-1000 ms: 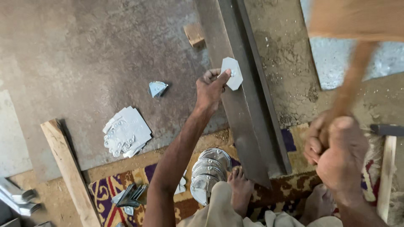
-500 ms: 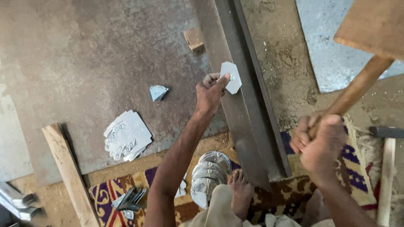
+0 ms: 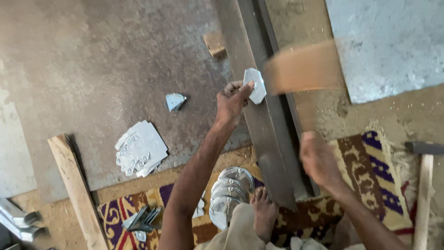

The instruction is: The person sits on a floor mat and hammers small cut metal pieces flat and shaped on a heavy steel beam using a wooden mallet, then stacks the finished pieces with a pile of embossed metal plates. They reposition each piece by hand between hammer strikes.

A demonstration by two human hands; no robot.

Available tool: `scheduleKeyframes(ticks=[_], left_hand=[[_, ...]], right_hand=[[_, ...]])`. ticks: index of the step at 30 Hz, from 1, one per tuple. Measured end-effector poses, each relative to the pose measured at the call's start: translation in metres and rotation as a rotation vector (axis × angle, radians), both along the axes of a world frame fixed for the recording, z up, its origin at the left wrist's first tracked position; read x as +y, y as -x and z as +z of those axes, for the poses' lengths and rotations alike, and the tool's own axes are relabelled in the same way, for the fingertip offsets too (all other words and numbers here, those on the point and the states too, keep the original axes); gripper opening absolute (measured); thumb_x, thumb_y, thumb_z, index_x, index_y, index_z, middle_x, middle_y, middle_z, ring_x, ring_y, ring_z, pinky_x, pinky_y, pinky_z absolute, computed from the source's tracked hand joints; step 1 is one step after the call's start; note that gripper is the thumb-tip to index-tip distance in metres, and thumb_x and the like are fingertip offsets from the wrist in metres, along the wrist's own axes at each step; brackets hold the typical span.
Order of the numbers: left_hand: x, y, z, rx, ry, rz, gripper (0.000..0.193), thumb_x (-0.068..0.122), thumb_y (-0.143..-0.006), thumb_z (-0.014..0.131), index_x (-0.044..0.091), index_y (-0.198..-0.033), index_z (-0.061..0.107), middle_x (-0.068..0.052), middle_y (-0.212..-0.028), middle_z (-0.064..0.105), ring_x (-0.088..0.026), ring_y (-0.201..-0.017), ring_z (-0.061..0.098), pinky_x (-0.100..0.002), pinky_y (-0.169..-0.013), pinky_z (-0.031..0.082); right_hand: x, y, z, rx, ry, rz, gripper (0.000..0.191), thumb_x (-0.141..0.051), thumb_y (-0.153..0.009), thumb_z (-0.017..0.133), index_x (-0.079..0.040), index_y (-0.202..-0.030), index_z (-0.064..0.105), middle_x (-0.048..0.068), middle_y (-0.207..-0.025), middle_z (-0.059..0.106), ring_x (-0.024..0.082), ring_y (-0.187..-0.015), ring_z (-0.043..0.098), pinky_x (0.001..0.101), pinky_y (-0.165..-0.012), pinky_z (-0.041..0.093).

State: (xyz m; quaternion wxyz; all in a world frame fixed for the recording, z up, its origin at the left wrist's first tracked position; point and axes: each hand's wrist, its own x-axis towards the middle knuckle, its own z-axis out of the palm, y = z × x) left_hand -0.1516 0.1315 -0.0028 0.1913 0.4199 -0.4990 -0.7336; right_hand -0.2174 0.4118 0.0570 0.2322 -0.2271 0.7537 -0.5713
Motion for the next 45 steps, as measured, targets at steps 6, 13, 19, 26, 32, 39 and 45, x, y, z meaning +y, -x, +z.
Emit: scheduleKeyframes(ticks=[6, 13, 19, 26, 32, 39, 45], left_hand=[[0.001, -0.009, 0.006, -0.040, -0.022, -0.023, 0.032, 0.025, -0.084, 0.085, 0.001, -0.100, 0.072, -0.003, -0.081, 0.071, -0.008, -0.067, 0.060, -0.026, -0.060, 0.047], [-0.009, -0.004, 0.000, 0.005, -0.024, -0.021, 0.033, 0.025, -0.083, 0.085, 0.001, -0.100, 0.070, -0.002, -0.080, 0.070, -0.008, -0.067, 0.059, -0.026, -0.059, 0.046], [-0.011, -0.005, -0.001, -0.049, -0.011, -0.046, 0.031, 0.027, -0.084, 0.085, 0.003, -0.098, 0.070, -0.003, -0.079, 0.072, -0.009, -0.068, 0.063, -0.027, -0.063, 0.050], [-0.012, -0.012, -0.003, -0.019, -0.009, -0.063, 0.028, 0.027, -0.088, 0.080, 0.002, -0.098, 0.071, -0.002, -0.079, 0.070, -0.009, -0.068, 0.060, -0.026, -0.062, 0.051], [-0.009, -0.013, 0.000, 0.019, 0.038, -0.026, 0.027, 0.024, -0.089, 0.080, 0.000, -0.098, 0.070, -0.004, -0.080, 0.069, -0.010, -0.067, 0.058, -0.027, -0.060, 0.049], [-0.004, -0.018, 0.009, -0.036, 0.069, -0.072, 0.024, 0.025, -0.091, 0.079, 0.002, -0.096, 0.073, -0.001, -0.081, 0.067, -0.008, -0.071, 0.060, -0.027, -0.063, 0.053], [-0.006, -0.016, 0.011, -0.049, 0.155, -0.092, 0.028, 0.025, -0.097, 0.077, -0.002, -0.095, 0.070, -0.003, -0.080, 0.065, -0.010, -0.070, 0.055, -0.028, -0.063, 0.048]], right_hand=[[-0.005, -0.006, 0.013, -0.529, 0.229, -0.268, 0.041, -0.049, -0.114, 0.028, -0.017, -0.093, 0.043, -0.007, -0.061, 0.040, 0.004, -0.042, 0.034, 0.0228, -0.031, 0.033], [-0.017, 0.000, -0.003, -0.693, -0.049, -0.098, 0.049, -0.055, -0.108, 0.023, -0.015, -0.088, 0.043, -0.006, -0.055, 0.036, 0.008, -0.037, 0.030, 0.0259, -0.026, 0.029], [-0.030, -0.005, -0.005, -0.745, -0.199, -0.089, 0.047, -0.052, -0.111, 0.029, -0.014, -0.086, 0.041, -0.007, -0.054, 0.032, 0.007, -0.036, 0.028, 0.0250, -0.026, 0.026], [-0.015, -0.006, 0.016, -0.234, 0.019, -0.003, 0.044, -0.045, -0.109, 0.039, -0.011, -0.083, 0.050, -0.004, -0.057, 0.045, 0.006, -0.036, 0.036, 0.0247, -0.024, 0.030], [-0.004, 0.011, 0.013, 0.251, -0.440, 0.207, 0.059, -0.049, -0.113, 0.040, -0.007, -0.072, 0.049, 0.003, -0.044, 0.038, 0.014, -0.032, 0.035, 0.0305, -0.028, 0.025], [0.010, -0.001, 0.026, 0.163, -0.390, 0.125, 0.063, -0.058, -0.113, 0.038, 0.002, -0.124, 0.053, -0.001, -0.062, 0.047, 0.011, -0.044, 0.043, 0.0302, -0.036, 0.036], [0.024, -0.002, 0.007, -0.026, -0.459, 0.154, 0.045, -0.049, -0.108, 0.041, -0.006, -0.107, 0.054, 0.000, -0.057, 0.044, 0.011, -0.044, 0.042, 0.0290, -0.036, 0.035]])
